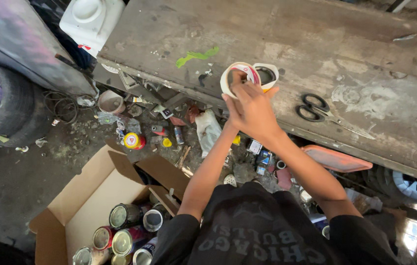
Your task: The person takes a paint can from a cardboard box, places it on a wooden workbench, and applies white adhesive tape around the top edge of the can. Using scissors, the person cuts the tape and smooths it down by hand before returning the can to the box.
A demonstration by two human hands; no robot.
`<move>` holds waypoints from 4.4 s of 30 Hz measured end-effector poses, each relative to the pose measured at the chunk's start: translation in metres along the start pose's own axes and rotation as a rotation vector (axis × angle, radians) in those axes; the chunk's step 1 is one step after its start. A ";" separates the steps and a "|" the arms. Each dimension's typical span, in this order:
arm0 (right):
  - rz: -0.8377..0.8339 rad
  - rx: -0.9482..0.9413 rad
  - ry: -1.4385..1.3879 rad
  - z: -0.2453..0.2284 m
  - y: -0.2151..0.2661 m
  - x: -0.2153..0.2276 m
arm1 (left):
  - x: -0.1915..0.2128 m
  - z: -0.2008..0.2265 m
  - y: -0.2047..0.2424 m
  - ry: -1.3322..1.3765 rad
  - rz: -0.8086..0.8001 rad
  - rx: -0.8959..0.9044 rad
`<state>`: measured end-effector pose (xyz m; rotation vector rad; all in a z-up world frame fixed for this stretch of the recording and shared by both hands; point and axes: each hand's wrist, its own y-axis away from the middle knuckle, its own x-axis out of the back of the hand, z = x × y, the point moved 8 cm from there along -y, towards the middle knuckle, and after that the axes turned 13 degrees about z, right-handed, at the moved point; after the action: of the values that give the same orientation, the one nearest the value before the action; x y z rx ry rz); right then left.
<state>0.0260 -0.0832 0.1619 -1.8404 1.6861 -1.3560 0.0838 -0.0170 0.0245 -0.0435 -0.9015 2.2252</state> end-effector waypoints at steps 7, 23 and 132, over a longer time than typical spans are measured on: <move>-0.018 0.084 0.011 -0.015 0.007 0.042 | 0.014 -0.009 -0.019 0.581 -0.067 0.354; 0.031 0.008 0.395 0.015 0.025 0.075 | 0.028 -0.002 -0.029 0.079 -0.056 0.014; -0.430 -0.527 0.831 0.183 0.112 0.161 | 0.053 0.057 -0.019 0.256 -0.375 -0.194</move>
<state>0.0788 -0.3234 0.0544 -2.1703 2.2917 -2.2568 0.0403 -0.0074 0.0907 -0.2265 -0.8970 1.7368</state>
